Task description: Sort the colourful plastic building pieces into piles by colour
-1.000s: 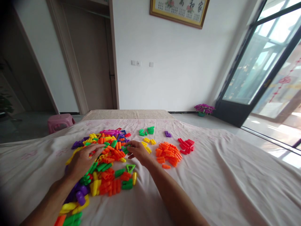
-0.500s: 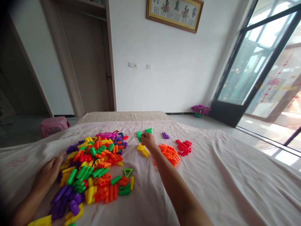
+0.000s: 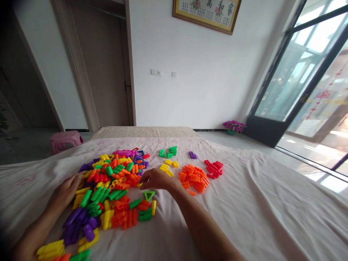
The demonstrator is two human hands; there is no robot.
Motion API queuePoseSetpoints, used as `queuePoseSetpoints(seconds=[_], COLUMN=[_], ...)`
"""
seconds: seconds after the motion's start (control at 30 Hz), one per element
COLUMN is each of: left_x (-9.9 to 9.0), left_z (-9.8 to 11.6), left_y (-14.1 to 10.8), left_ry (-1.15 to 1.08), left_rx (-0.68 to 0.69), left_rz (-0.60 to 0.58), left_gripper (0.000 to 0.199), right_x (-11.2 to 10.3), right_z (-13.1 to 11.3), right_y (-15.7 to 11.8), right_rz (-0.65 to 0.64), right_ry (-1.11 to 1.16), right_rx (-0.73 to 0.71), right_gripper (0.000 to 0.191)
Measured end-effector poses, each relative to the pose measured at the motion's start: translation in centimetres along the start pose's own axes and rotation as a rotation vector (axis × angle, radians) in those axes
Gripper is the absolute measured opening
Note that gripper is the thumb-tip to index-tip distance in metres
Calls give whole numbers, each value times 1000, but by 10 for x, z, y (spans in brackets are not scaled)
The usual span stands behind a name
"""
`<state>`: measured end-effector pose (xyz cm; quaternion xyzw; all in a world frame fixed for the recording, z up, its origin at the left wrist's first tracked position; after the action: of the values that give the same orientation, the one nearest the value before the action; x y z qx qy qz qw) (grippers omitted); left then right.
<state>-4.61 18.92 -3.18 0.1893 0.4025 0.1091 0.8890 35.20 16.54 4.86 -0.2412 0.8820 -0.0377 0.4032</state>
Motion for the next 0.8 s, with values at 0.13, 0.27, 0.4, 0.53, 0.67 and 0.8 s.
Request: queuePoseSetpoints(seconds=[0.13,0.27,0.4,0.53,0.67,0.8], left_x=[1,0,0,-1,-2,-3], left_z=[-1,1,2,2,6,7], left_y=[1,1,1,2,1,1], left_ry=[4,1,5,7,10,12], left_rx=[12,0,-28,-30,-28,-14], left_rz=[-15,-16,-31,-29,-19,-3], left_gripper=[57,61,62,62,59,58], right_x=[29,34,16,-19,-65,-99], right_z=[-28,-29,-3,34,54,55], right_y=[-17,-16,-2,19,35,39], right_rz=[-155,-44,54,285,512,609], right_ry=[-339,-324,-21,271,392,410], right_rx=[-112,-129,-18,192,298,288], right_gripper=[43,26,21,16,14,18])
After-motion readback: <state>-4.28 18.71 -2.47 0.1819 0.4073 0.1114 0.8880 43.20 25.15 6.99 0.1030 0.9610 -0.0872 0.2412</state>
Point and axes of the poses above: each hand's wrist, its own y-axis towards the middle knuckle, its own x-axis out of the palm, z = x × y, the point moved 3 cm from there along y, towards the middle knuckle, and after that the axes turned 15 degrees about x, right-handed, at the moved point
